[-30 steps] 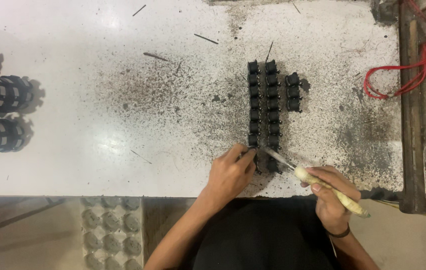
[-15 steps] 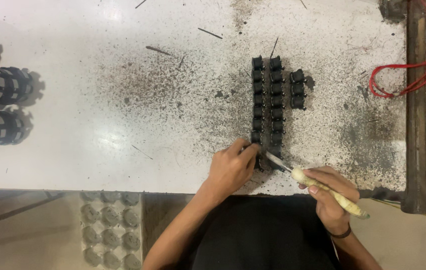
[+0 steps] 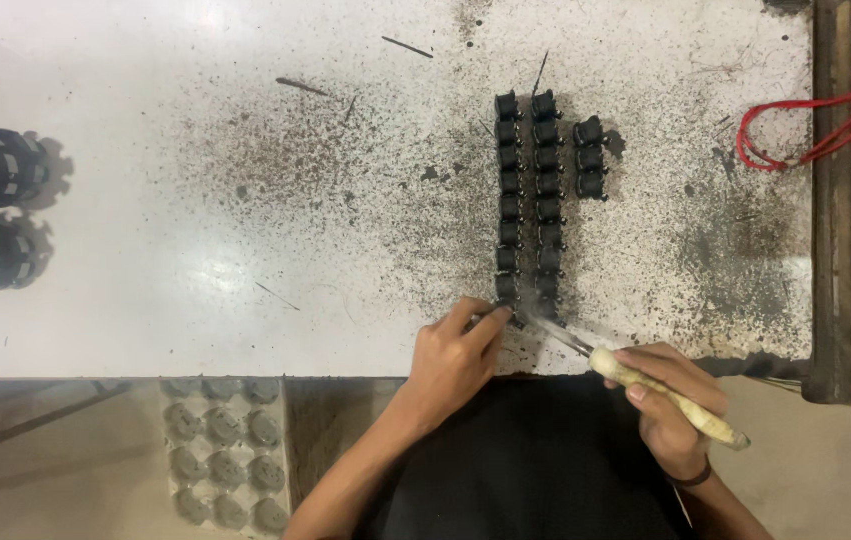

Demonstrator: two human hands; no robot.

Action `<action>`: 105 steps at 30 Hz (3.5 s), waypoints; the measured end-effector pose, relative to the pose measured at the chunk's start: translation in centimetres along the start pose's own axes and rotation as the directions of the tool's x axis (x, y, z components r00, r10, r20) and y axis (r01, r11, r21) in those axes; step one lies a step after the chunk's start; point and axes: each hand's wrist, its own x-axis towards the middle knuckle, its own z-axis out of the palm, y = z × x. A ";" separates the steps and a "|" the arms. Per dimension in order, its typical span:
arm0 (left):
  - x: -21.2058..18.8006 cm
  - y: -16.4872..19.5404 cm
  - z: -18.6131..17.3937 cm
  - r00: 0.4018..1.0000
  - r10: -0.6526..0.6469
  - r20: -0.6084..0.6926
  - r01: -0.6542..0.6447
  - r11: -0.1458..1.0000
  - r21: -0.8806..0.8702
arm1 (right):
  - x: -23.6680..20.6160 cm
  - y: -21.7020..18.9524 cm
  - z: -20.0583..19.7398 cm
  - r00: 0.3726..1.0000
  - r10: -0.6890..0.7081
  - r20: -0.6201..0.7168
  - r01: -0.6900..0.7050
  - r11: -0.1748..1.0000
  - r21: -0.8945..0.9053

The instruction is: The person arranges black electrical switch components into rows on a workbench, moving them from a plastic tray and loose piles. The person then uses a soldering iron to solder the terminals of each component in the rows, working through them one at a time.

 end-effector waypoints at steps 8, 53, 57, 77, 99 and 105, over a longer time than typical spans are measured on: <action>0.1 -0.6 0.7 0.995 0.030 0.091 -0.036 0.997 0.064 | 0.9 0.2 0.7 0.999 0.051 0.014 -0.052 0.994 0.094; 2.4 3.2 -4.0 0.975 0.218 -0.048 -0.213 0.972 0.095 | 0.8 -0.6 -4.5 0.992 -0.043 -0.115 0.074 0.956 0.284; 3.3 4.7 -3.3 0.955 0.274 -0.113 -0.264 0.960 0.097 | -0.1 0.3 -4.9 0.992 0.051 -0.115 0.005 0.897 0.442; 1.4 2.1 4.3 0.981 0.077 0.176 -0.088 0.995 0.052 | -0.6 0.6 -3.4 0.974 0.174 -0.143 -0.135 0.959 0.249; 1.2 0.9 4.0 0.969 0.128 0.211 -0.147 0.986 0.077 | -1.0 0.4 -2.7 0.984 -0.049 -0.174 0.055 0.998 0.033; 1.4 0.8 4.6 0.976 0.122 0.183 -0.143 0.984 0.105 | -1.7 2.2 -3.3 0.988 -0.070 -0.139 0.085 0.991 0.105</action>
